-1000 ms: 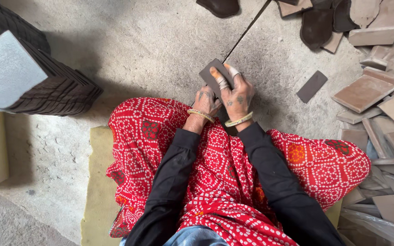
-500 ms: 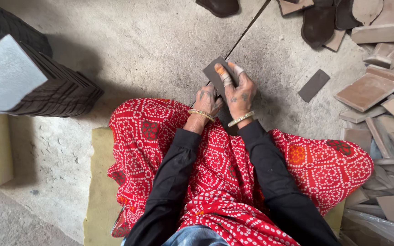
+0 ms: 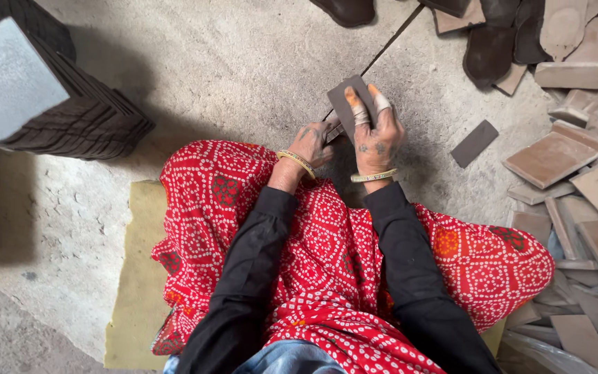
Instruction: The person sits on a mat and sands the edges and surfaces of small, dark, flat clay pieces using a rectangular sanding block. They hold each piece with one hand and rub it against the block with the other, then place the finished piece onto a nearby stack.
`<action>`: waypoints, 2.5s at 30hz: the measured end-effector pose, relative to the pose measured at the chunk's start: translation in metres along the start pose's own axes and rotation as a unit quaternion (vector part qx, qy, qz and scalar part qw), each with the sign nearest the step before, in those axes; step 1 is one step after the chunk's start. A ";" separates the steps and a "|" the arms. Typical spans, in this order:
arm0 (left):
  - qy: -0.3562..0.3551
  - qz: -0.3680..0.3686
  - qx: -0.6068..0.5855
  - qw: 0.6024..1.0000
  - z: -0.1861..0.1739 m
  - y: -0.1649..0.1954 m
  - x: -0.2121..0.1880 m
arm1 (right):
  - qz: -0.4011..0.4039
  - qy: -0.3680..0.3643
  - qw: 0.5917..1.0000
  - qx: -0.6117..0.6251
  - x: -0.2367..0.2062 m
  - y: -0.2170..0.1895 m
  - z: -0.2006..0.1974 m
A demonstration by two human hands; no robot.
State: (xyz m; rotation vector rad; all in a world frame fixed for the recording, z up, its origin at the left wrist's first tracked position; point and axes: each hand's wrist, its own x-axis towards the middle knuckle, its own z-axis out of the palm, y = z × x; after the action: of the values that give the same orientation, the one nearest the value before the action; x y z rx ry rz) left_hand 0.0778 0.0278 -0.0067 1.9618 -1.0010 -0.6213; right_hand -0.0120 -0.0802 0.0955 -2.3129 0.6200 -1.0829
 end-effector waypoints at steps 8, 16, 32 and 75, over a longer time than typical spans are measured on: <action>-0.043 0.007 0.022 0.999 -0.007 -0.011 0.011 | -0.040 -0.006 0.998 -0.042 -0.003 -0.002 -0.001; -0.066 0.063 0.067 0.994 -0.008 -0.007 0.014 | -0.050 -0.008 0.995 -0.088 0.006 -0.005 -0.005; -0.060 0.070 0.074 0.993 -0.007 -0.014 0.020 | -0.059 -0.023 0.997 -0.034 -0.007 -0.004 -0.021; -0.087 0.017 0.008 0.996 -0.015 -0.010 0.026 | -0.059 -0.034 0.998 0.002 -0.012 -0.001 -0.006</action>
State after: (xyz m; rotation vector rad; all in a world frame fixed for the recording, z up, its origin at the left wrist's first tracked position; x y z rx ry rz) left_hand 0.1071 0.0168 -0.0091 1.9254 -1.1457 -0.7778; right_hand -0.0237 -0.0737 0.0925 -2.3980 0.4607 -1.0507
